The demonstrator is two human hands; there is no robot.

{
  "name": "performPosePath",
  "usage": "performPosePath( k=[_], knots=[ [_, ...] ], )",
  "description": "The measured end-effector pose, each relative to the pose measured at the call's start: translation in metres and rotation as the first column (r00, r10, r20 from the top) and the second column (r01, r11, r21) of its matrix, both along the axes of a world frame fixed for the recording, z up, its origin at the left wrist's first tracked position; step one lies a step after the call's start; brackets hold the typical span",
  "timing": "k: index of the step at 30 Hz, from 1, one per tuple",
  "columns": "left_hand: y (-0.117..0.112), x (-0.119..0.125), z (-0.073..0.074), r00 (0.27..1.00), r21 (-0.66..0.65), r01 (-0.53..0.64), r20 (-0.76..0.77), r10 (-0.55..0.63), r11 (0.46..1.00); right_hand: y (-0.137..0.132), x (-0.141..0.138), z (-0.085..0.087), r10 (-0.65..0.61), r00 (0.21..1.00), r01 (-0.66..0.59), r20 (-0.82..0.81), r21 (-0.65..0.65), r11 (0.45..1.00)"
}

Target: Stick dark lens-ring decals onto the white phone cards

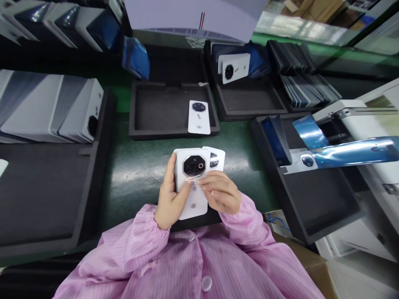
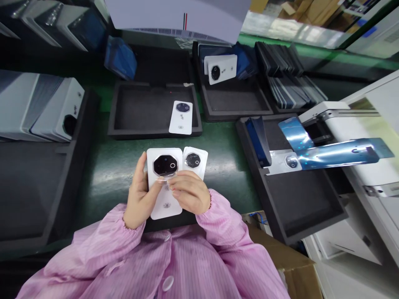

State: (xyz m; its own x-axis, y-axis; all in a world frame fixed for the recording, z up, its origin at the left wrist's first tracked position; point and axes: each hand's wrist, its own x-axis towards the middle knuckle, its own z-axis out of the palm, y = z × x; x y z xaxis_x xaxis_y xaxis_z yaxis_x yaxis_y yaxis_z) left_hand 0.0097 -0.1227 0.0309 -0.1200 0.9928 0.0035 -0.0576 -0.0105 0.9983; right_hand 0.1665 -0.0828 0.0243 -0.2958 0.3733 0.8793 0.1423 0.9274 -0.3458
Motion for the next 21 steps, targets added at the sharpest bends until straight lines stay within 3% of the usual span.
performPosePath(
  k=[21],
  knots=[
    [0.0036,0.0003,0.0030,0.995,-0.085,0.025,0.101,-0.016,0.996,-0.0017,-0.0049,0.0028,0.037,0.999,-0.036,0.013,-0.067,0.997]
  ],
)
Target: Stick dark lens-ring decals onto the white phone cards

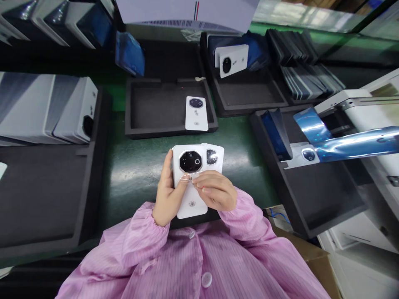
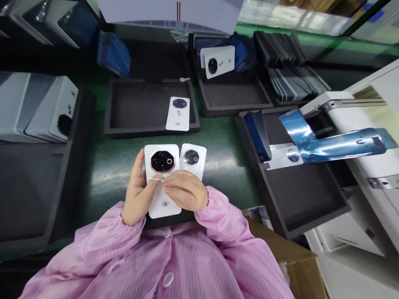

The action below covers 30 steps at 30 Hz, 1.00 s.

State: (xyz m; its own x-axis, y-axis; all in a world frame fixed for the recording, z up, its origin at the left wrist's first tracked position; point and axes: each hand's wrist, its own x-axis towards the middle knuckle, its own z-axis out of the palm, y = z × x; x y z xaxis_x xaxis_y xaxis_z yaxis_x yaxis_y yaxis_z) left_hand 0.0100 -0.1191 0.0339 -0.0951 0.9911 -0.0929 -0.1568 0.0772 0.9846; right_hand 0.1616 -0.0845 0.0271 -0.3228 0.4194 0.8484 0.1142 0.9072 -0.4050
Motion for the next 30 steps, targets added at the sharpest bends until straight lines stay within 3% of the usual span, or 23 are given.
performPosePath(
  k=[3,5,7,10,12,17,23,30],
  knots=[
    [-0.001,0.001,0.001,1.000,-0.033,0.010,0.028,-0.009,0.999,0.003,0.001,0.007,-0.183,0.977,0.179,-0.106,-0.054,0.982],
    [-0.001,0.002,0.000,0.999,-0.044,0.018,0.036,-0.017,0.999,0.004,0.002,0.010,-0.339,0.922,0.312,-0.188,-0.158,0.937],
    [-0.001,0.002,0.000,1.000,-0.038,0.011,0.030,-0.010,0.999,0.004,0.002,0.012,-0.405,0.889,0.333,-0.216,-0.304,0.893],
    [-0.001,0.002,-0.001,1.000,-0.027,-0.001,0.030,0.002,1.000,0.003,0.002,0.013,-0.343,0.924,0.220,-0.172,-0.494,0.841],
    [-0.001,0.002,-0.001,0.999,-0.021,0.004,0.033,-0.004,1.000,0.002,0.002,0.014,-0.303,0.945,0.189,-0.125,-0.550,0.814],
    [0.000,0.002,0.000,0.998,-0.033,0.006,0.065,-0.003,0.999,-0.001,0.001,0.015,-0.273,0.962,0.209,-0.020,-0.588,0.781],
    [0.000,0.003,-0.001,0.998,-0.014,-0.004,0.063,0.005,1.000,-0.007,-0.009,0.016,-0.242,0.970,0.184,0.025,-0.727,0.662],
    [-0.001,0.003,-0.001,0.997,-0.026,-0.011,0.080,0.013,1.000,-0.008,-0.018,0.007,-0.282,0.959,0.183,-0.005,-0.750,0.636]
  ],
)
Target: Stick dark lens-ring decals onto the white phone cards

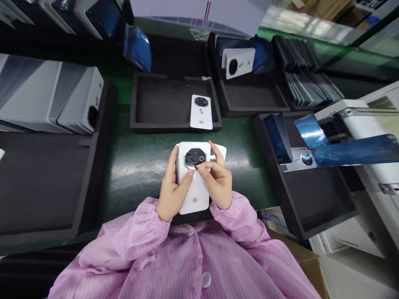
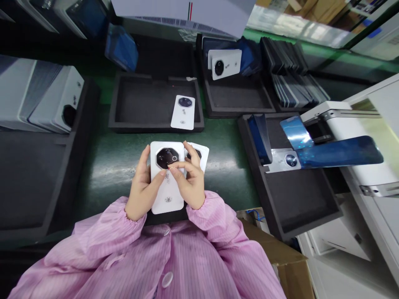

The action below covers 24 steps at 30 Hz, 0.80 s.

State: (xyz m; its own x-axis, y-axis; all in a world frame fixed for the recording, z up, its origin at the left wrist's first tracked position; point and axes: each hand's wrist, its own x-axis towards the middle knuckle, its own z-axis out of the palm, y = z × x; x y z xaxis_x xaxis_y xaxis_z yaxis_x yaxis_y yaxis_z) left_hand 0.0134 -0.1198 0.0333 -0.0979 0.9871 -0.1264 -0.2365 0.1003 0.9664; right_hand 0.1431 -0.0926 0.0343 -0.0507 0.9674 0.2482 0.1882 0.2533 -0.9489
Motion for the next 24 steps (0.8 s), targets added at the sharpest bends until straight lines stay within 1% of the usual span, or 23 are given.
performPosePath(
  k=[5,12,15,19,21,22,24],
  knots=[
    [0.0000,-0.0009,0.0006,1.000,0.003,-0.004,0.007,0.004,1.000,-0.0008,-0.0021,-0.0030,-0.065,0.998,0.065,0.002,0.050,0.997],
    [-0.0005,-0.0016,0.0012,1.000,0.011,-0.007,0.003,0.007,1.000,-0.0013,-0.0045,-0.0021,-0.053,0.998,0.051,0.019,0.090,0.995],
    [-0.0005,-0.0019,0.0002,1.000,0.027,-0.004,-0.003,0.004,1.000,-0.0019,-0.0057,-0.0025,-0.075,0.995,0.067,0.063,0.123,0.990],
    [-0.0002,-0.0010,-0.0028,0.999,0.048,-0.025,-0.038,0.026,0.999,-0.0016,-0.0077,-0.0051,-0.135,0.978,0.106,0.156,0.181,0.978],
    [-0.0001,0.0002,-0.0042,0.998,0.054,-0.039,-0.048,0.042,0.998,0.0003,-0.0082,-0.0071,-0.149,0.974,0.120,0.169,0.168,0.979],
    [-0.0001,0.0010,-0.0048,0.998,0.058,-0.047,-0.048,0.050,0.997,0.0017,-0.0083,-0.0082,-0.147,0.978,0.126,0.148,0.143,0.982],
    [-0.0003,0.0025,-0.0061,0.997,0.069,-0.056,-0.048,0.060,0.996,0.0046,-0.0082,-0.0107,-0.132,0.990,0.128,0.054,0.069,0.989]
  ],
)
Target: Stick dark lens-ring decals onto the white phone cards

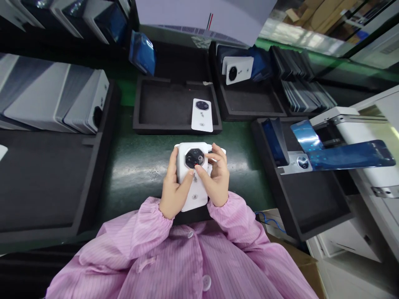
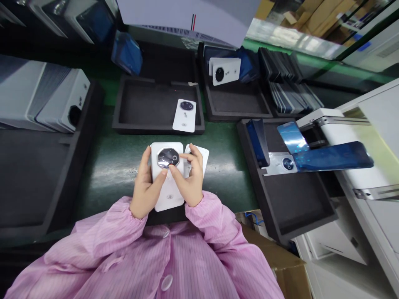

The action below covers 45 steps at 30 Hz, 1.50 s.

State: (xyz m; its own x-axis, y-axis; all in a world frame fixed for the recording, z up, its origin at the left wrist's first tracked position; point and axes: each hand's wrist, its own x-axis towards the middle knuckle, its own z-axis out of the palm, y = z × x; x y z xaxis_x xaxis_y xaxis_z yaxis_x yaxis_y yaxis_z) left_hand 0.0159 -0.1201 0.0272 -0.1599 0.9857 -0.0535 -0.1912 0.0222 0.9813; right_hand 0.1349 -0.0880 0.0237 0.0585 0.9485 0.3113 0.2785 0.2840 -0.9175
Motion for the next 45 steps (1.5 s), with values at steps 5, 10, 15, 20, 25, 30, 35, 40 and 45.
performPosePath(
  k=[5,10,15,20,25,30,35,40,45],
  knots=[
    [-0.002,0.002,-0.004,1.000,0.010,0.018,-0.019,-0.018,1.000,0.003,-0.002,-0.006,0.043,0.970,-0.066,-0.240,-0.091,0.994],
    [-0.002,0.002,-0.004,0.999,0.021,0.004,-0.036,-0.004,1.000,0.007,-0.001,-0.007,0.005,0.965,-0.033,-0.264,-0.103,0.994],
    [0.006,0.000,0.003,0.989,-0.014,-0.017,0.150,0.019,1.000,0.002,0.017,0.011,0.145,0.981,-0.170,-0.127,-0.213,0.962],
    [0.012,-0.002,0.009,0.943,-0.067,-0.130,0.300,0.144,0.989,-0.007,0.032,0.026,0.287,0.944,-0.202,0.165,-0.400,0.894],
    [0.014,-0.011,0.014,0.922,-0.107,-0.144,0.346,0.172,0.984,0.005,0.045,0.038,0.305,0.951,-0.298,-0.048,-0.398,0.868],
    [0.018,-0.023,0.024,0.898,-0.167,-0.193,0.366,0.242,0.967,0.048,0.054,0.051,0.128,0.971,-0.199,-0.202,-0.389,0.900],
    [0.018,-0.027,0.027,0.903,-0.193,-0.179,0.357,0.239,0.965,0.111,0.050,0.052,0.051,0.996,-0.074,-0.073,-0.371,0.926],
    [0.017,-0.025,0.023,0.917,-0.173,-0.104,0.364,0.162,0.979,0.099,0.055,0.048,-0.021,0.989,0.064,0.147,-0.296,0.953],
    [0.020,-0.025,0.010,0.964,-0.167,-0.020,0.258,0.064,0.986,0.038,0.060,0.046,-0.058,0.967,0.020,0.249,0.154,0.988]
  ],
)
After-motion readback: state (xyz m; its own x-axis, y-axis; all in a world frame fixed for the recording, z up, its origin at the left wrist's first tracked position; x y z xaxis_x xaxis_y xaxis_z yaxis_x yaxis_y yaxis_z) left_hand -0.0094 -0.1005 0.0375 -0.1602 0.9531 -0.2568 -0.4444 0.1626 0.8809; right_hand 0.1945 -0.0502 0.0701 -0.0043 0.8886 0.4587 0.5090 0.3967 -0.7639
